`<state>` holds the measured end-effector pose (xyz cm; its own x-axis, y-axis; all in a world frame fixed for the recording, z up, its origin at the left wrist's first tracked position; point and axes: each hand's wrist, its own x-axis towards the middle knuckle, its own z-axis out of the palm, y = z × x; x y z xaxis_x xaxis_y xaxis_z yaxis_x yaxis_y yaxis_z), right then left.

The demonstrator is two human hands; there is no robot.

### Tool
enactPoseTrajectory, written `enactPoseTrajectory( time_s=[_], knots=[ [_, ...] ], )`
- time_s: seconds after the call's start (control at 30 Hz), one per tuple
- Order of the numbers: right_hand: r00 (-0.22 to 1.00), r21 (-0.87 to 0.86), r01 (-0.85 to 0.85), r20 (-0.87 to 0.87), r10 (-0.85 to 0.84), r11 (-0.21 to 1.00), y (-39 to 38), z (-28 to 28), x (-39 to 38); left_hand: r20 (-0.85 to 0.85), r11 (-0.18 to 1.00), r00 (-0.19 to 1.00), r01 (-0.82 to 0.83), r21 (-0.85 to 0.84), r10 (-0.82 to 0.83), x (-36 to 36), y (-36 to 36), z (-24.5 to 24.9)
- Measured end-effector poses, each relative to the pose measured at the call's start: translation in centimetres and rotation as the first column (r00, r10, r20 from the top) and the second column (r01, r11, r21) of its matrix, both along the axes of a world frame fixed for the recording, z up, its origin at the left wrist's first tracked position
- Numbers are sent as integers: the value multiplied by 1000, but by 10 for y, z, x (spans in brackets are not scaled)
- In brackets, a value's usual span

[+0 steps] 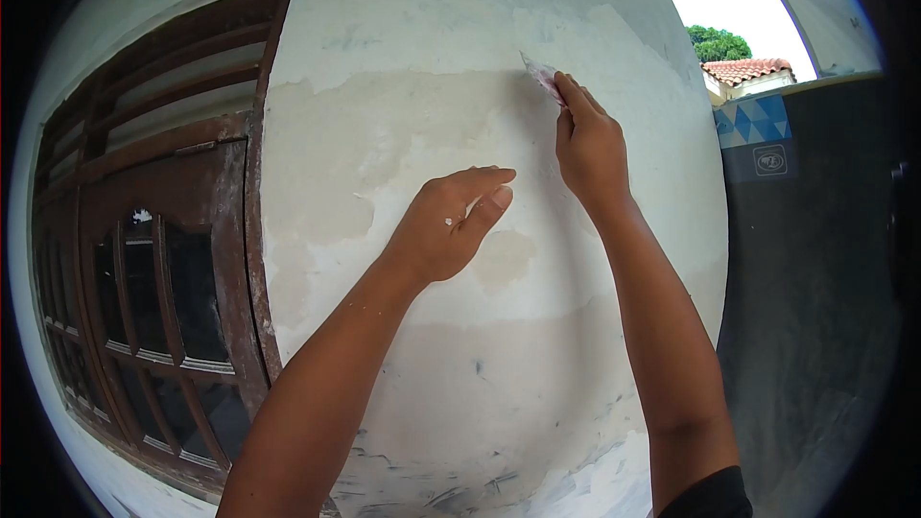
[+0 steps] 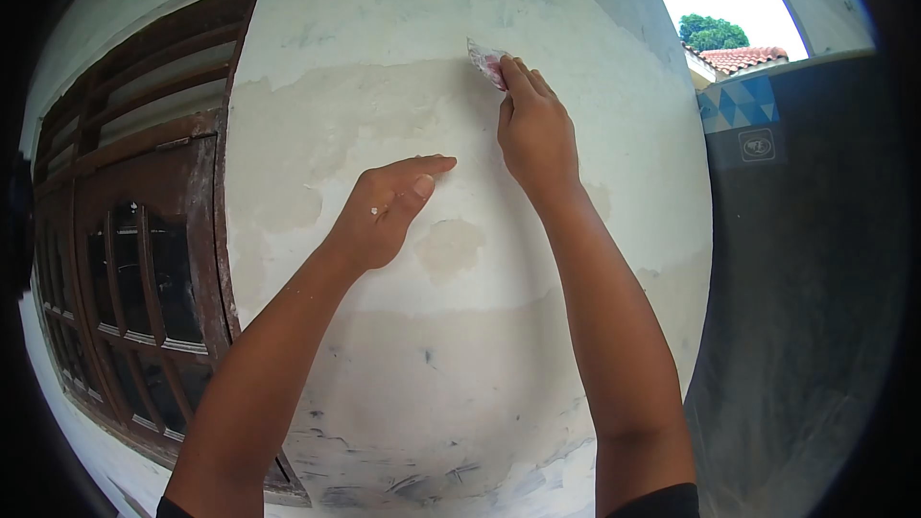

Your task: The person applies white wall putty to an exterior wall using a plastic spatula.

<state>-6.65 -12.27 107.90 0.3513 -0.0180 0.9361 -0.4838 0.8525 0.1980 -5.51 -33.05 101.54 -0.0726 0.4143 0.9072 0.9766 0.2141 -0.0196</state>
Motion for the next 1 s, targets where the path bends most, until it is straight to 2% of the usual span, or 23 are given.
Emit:
enactPoseTrajectory(
  time_s=[0.03,0.1,0.3,0.4,0.53,0.63,0.7,0.83,1.0],
  knots=[
    [1000,0,0,1,0,1000,-1,0,-4,1,1000,1000,0,0,0,-1,1,-1],
    [986,12,167,-3,-167,986,-4,0,-11,-145,994,984,-109,-21,104,-3,2,0],
    [939,58,341,23,-343,938,-3,-2,-38,-90,998,995,-49,-35,45,0,-1,1],
    [927,95,365,55,-371,926,-3,-14,-37,-180,997,982,-66,-41,58,-6,-1,1],
    [925,130,357,90,-369,925,2,-34,-33,-182,1000,983,-15,-19,12,-9,-1,1],
    [928,130,362,37,-370,923,7,-43,-29,-142,1000,990,-1,-30,-3,-7,-3,1],
    [927,69,374,-63,-370,925,11,-41,-26,-185,996,981,-73,-46,63,-6,-3,1],
    [930,0,339,-152,-335,941,10,-5,-27,-178,995,982,-71,-76,57,-4,-3,1],
    [924,57,374,-108,-366,926,10,9,-41,-179,993,981,-89,-81,73,-1,-2,2]
  ],
)
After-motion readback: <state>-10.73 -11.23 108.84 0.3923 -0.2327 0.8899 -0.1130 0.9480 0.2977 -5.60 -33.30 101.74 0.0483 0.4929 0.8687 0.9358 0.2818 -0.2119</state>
